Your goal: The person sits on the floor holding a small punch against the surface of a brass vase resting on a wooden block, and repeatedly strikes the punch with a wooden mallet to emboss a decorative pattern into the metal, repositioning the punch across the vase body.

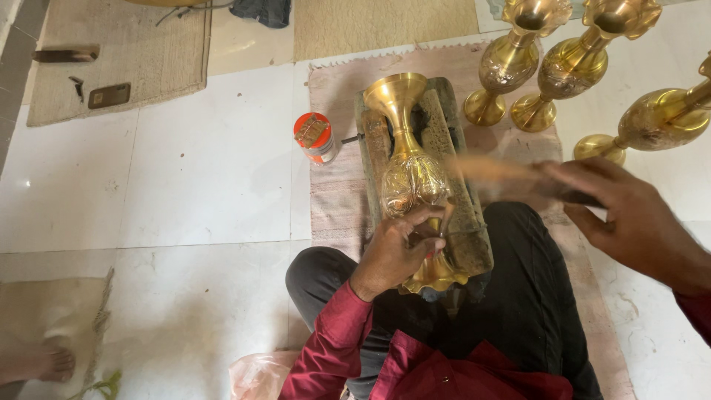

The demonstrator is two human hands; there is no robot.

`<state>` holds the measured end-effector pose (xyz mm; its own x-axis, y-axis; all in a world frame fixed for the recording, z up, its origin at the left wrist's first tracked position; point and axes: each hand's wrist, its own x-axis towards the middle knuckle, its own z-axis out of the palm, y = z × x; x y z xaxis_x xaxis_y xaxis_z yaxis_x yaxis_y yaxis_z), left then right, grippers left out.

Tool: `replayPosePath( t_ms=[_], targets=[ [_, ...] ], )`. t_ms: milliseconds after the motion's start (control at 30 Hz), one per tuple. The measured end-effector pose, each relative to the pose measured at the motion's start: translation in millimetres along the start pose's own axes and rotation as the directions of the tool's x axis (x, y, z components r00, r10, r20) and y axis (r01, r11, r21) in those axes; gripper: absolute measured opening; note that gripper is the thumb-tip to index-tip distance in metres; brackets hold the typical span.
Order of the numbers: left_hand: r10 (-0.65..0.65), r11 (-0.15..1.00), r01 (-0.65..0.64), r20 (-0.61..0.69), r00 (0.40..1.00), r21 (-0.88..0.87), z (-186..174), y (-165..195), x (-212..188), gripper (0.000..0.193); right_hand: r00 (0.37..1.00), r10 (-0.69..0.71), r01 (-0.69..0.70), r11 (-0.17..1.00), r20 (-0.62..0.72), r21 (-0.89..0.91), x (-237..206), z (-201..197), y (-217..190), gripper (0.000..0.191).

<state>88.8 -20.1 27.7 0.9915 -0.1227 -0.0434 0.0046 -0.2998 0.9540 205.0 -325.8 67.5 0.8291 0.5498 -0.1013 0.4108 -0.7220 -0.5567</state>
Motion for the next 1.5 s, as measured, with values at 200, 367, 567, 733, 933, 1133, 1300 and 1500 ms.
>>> replayPosePath(
  t_ms=[200,367,567,733,933,1133,1300,1500],
  targets=[
    [0.035,0.999,-0.036,-0.038,0.999,-0.011,-1,-3,-3,0.045,0.997,-0.005,0.026,0.962,-0.077,0.271,0,0,1,0.072],
    [-0.020,0.998,0.017,-0.038,0.999,-0.066,0,-3,-2,0.046,0.995,-0.028,0.008,0.976,-0.092,-0.216,0,2,-2,0.064],
    [0.029,0.998,-0.030,-0.008,1.000,-0.052,-3,-4,-3,0.042,0.974,-0.194,0.162,0.956,-0.113,-0.245,2,0,-6,0.061],
    [0.046,0.995,-0.045,0.010,0.999,-0.091,-4,-11,-3,0.045,0.999,0.018,-0.023,0.990,-0.039,-0.139,3,-1,-7,0.061],
    [-0.001,0.987,0.001,0.006,1.000,-0.162,-4,-19,-3,0.045,0.982,-0.147,0.119,0.970,-0.121,-0.213,2,0,-8,0.065],
    [-0.016,0.987,0.017,0.008,1.000,-0.157,-5,-22,-3,0.047,0.985,-0.133,0.109,0.974,-0.112,-0.197,2,1,-11,0.064],
    [0.043,0.989,-0.038,0.034,0.998,-0.144,-8,-25,-2,0.047,0.999,0.021,-0.024,0.996,-0.033,-0.088,4,-1,-15,0.065],
    [0.051,0.977,-0.038,0.052,0.997,-0.211,-10,-29,-5,0.043,0.985,-0.150,0.148,0.989,-0.088,-0.028,4,-4,-28,0.057]
  ],
)
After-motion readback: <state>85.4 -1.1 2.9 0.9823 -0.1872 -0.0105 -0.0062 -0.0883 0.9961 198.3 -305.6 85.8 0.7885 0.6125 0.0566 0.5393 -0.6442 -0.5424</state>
